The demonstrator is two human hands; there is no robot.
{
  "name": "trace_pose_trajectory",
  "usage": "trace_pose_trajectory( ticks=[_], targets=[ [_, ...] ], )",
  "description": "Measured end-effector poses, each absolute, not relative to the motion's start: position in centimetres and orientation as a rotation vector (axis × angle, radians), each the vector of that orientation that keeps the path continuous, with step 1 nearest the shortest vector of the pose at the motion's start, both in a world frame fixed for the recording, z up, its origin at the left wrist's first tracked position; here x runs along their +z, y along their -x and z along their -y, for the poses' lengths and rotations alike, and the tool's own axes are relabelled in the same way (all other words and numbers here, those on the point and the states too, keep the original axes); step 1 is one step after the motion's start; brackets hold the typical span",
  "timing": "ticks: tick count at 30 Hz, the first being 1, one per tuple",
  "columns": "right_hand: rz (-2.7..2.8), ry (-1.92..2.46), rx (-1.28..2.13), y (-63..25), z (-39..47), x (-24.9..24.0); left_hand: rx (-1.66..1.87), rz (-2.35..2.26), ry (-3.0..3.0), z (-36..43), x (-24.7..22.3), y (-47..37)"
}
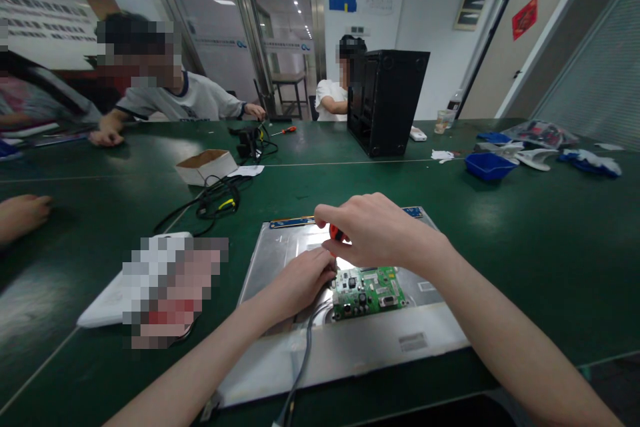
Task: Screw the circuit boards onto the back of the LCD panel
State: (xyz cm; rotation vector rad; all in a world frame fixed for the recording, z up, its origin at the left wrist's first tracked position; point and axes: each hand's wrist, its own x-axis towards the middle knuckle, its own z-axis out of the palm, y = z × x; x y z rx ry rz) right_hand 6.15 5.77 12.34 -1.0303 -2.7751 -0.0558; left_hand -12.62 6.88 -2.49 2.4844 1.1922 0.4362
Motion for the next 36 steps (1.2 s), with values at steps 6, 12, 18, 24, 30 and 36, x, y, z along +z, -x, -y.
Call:
trace_pose_trajectory(
  ticks=[6,12,18,24,30,36],
  targets=[
    [2.766,1.054,-0.081,-6.1,-6.0,12.4,0.41,-1.193,-2.493,-6.4,-1.4,12.3],
    [2.758,1.062,-0.104,-6.2,-6.0,12.4,0.424,-1.165,-2.489,-6.6,-1.8,12.6],
    [2.767,1.057,-0.068,-6.3,-5.8,12.5,0.45,-1.149,-2.493,-6.6,-2.0,12.6],
    [2.757,1.116,-0.114,-6.2,-5.9,12.4,0.434,-1.155,-2.473,-6.2,-1.0,12.3],
    [2.76,1.086,-0.106,-6.3,-6.1,12.4,0.43,-1.148,-2.47,-6.1,-0.7,12.5],
    [2.687,1.08,-0.069,-7.4,-6.3,13.0,0.443,-1.118,-2.467,-5.8,-0.3,12.6]
  ],
)
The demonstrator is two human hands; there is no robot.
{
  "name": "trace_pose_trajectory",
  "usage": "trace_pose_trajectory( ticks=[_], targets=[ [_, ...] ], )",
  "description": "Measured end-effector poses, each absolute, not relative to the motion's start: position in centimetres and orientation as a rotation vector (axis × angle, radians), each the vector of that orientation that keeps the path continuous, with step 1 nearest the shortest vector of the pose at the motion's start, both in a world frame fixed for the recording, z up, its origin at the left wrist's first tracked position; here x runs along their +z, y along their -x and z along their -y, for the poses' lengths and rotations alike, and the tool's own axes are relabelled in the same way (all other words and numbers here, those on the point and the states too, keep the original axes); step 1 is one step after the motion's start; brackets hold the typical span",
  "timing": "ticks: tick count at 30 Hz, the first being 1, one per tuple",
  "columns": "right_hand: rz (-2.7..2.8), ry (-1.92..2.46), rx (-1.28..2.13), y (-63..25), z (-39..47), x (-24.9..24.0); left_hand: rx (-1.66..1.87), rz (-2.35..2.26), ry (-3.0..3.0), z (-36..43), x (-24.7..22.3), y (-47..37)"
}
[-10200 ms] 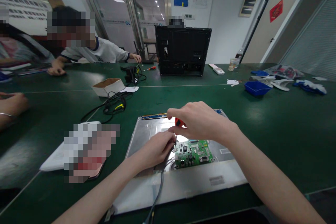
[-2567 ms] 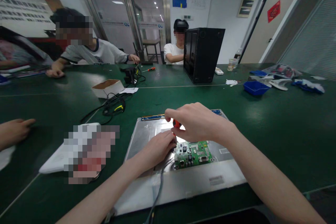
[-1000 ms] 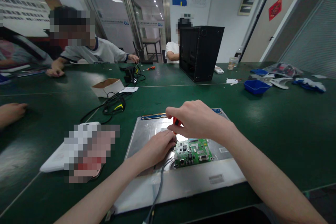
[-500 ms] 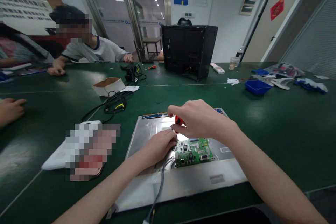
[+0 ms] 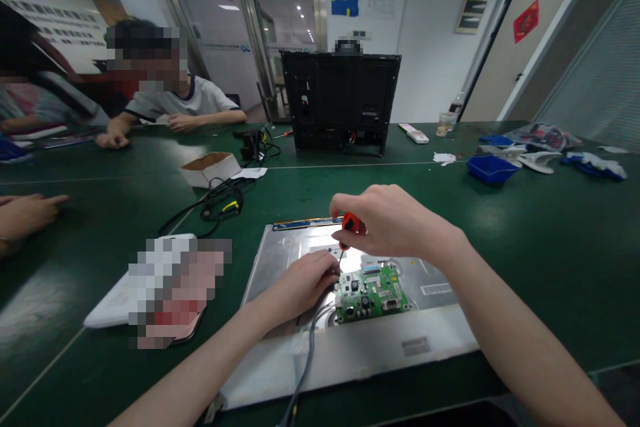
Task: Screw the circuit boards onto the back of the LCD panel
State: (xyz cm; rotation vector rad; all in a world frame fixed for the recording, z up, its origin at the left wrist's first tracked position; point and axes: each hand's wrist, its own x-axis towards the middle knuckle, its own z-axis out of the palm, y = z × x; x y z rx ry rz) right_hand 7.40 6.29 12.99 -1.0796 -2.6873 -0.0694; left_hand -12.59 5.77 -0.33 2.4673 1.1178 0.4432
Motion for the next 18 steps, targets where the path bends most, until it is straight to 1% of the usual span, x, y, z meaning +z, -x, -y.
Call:
trace_pose_trajectory(
  ticks=[5,11,13,18],
  targets=[
    [2.639,1.139,-0.131,-8.4,-6.6,13.6,0.512,-1.048,-2.418,-5.8,-0.1,12.9],
    [2.57,1.247,-0.155,-9.6,-6.7,14.3,0.858,-1.261,-2.281,-6.9,-0.3,13.4],
    [2.554,1.275,-0.142,-9.8,-6.8,14.5,0.862,-1.315,-2.318,-7.4,-0.7,13.4],
    [2.555,1.277,-0.139,-10.1,-6.8,14.6,0.731,-1.389,-2.38,-8.0,-1.1,13.0]
  ],
)
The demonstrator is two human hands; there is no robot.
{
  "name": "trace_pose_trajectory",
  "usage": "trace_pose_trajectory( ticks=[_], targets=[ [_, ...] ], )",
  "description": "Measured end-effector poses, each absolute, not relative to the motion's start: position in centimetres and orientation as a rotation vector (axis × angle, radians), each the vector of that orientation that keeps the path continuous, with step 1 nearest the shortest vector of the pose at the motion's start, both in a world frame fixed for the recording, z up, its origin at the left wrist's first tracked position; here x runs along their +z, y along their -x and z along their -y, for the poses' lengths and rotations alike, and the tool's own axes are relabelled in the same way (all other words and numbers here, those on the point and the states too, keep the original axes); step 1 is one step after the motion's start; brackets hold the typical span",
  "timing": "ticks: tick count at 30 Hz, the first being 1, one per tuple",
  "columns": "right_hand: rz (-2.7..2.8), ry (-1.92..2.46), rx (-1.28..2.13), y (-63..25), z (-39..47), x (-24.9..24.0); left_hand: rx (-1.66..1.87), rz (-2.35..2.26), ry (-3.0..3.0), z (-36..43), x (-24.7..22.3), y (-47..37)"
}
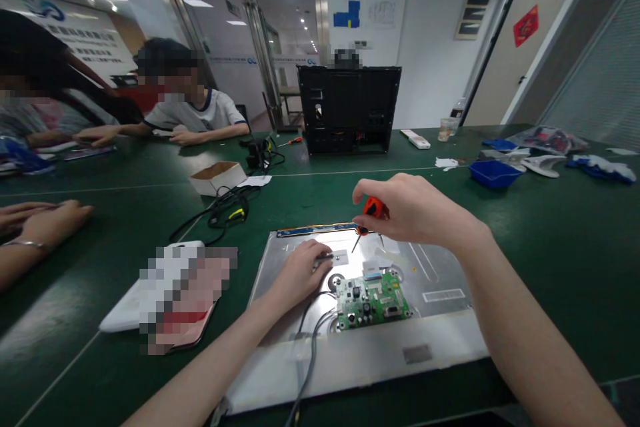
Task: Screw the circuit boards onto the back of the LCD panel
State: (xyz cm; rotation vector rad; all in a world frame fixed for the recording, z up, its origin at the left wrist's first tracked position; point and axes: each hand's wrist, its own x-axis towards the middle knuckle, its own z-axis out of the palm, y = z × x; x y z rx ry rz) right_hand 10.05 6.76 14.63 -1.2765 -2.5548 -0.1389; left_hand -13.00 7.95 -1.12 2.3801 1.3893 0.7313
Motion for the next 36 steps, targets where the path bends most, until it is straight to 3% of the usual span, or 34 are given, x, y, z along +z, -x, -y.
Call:
trace_pose_trajectory(
  ticks=[24,36],
  targets=[
    [2.668,1.034,0.037,-8.8,-6.7,13.7,0.713,-1.335,-2.405,-7.4,-0.8,12.9],
    [2.73,1.003,0.072,-7.3,-7.3,12.1,0.64,-1.052,-2.449,-5.8,0.5,12.8]
  ],
)
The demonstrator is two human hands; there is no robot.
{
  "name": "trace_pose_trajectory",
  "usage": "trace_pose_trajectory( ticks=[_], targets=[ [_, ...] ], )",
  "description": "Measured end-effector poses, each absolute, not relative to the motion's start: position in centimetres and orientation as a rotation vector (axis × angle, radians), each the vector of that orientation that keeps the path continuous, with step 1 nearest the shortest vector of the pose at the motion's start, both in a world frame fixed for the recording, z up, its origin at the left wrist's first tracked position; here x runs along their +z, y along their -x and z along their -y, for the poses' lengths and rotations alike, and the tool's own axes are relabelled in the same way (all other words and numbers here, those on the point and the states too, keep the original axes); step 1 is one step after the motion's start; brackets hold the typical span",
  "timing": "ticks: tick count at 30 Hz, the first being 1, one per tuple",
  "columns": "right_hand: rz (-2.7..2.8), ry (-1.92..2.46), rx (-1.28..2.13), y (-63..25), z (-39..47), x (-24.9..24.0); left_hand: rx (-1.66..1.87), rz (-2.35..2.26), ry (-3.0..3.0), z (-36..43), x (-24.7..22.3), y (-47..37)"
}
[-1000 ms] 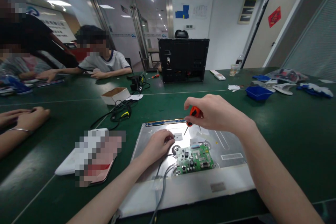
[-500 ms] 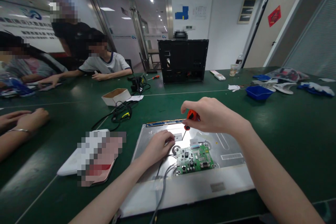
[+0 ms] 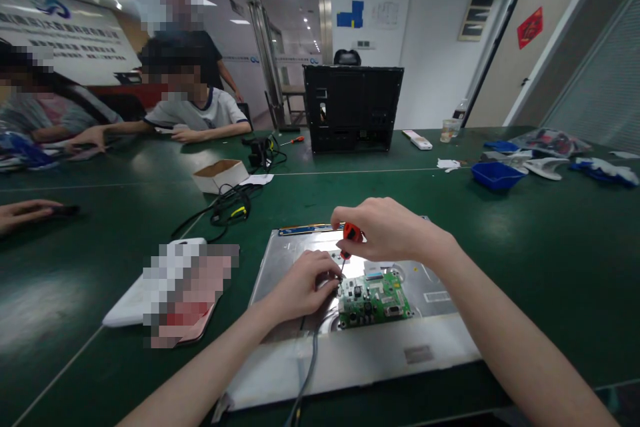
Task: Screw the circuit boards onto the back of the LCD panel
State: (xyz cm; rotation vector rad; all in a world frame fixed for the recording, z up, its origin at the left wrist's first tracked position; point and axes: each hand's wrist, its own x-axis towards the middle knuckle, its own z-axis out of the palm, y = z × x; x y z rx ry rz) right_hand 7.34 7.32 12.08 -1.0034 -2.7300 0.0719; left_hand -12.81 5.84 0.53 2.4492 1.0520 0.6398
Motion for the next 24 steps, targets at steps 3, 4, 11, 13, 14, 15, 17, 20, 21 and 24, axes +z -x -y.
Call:
trace_pose_trajectory(
  ticks=[3,4,11,13,14,15,17,20,21,24],
  targets=[
    [2.735,1.006,0.094,-7.3,-7.4,12.0,0.643,-1.049,-2.452,-5.9,0.3,12.8],
    [2.736,1.003,0.104,-7.3,-7.4,11.9,0.645,-1.046,-2.454,-5.9,0.2,12.8],
    [2.723,0.952,0.055,-7.2,-7.1,11.7,0.648,-1.039,-2.461,-5.8,0.1,12.8],
    [2.719,0.992,-0.003,-7.0,-7.0,11.7,0.65,-1.036,-2.451,-5.9,0.0,12.9],
    [2.723,1.006,-0.02,-6.8,-7.0,11.7,0.65,-1.034,-2.447,-5.9,-0.1,12.9],
    [2.729,1.009,-0.028,-6.8,-6.9,11.8,0.653,-1.029,-2.444,-6.0,-0.3,12.9],
    [2.749,0.981,0.004,-6.6,-6.8,11.9,0.668,-1.005,-2.435,-6.1,-0.5,12.9],
    [2.76,0.947,0.062,-6.6,-6.6,12.1,0.674,-0.966,-2.423,-6.3,-0.8,13.0],
    [2.757,0.953,0.055,-6.6,-6.6,12.1,0.671,-0.962,-2.426,-6.3,-0.8,13.0],
    [2.744,1.015,-0.037,-6.6,-6.6,12.1,0.665,-0.955,-2.449,-6.4,-0.8,13.0]
  ],
)
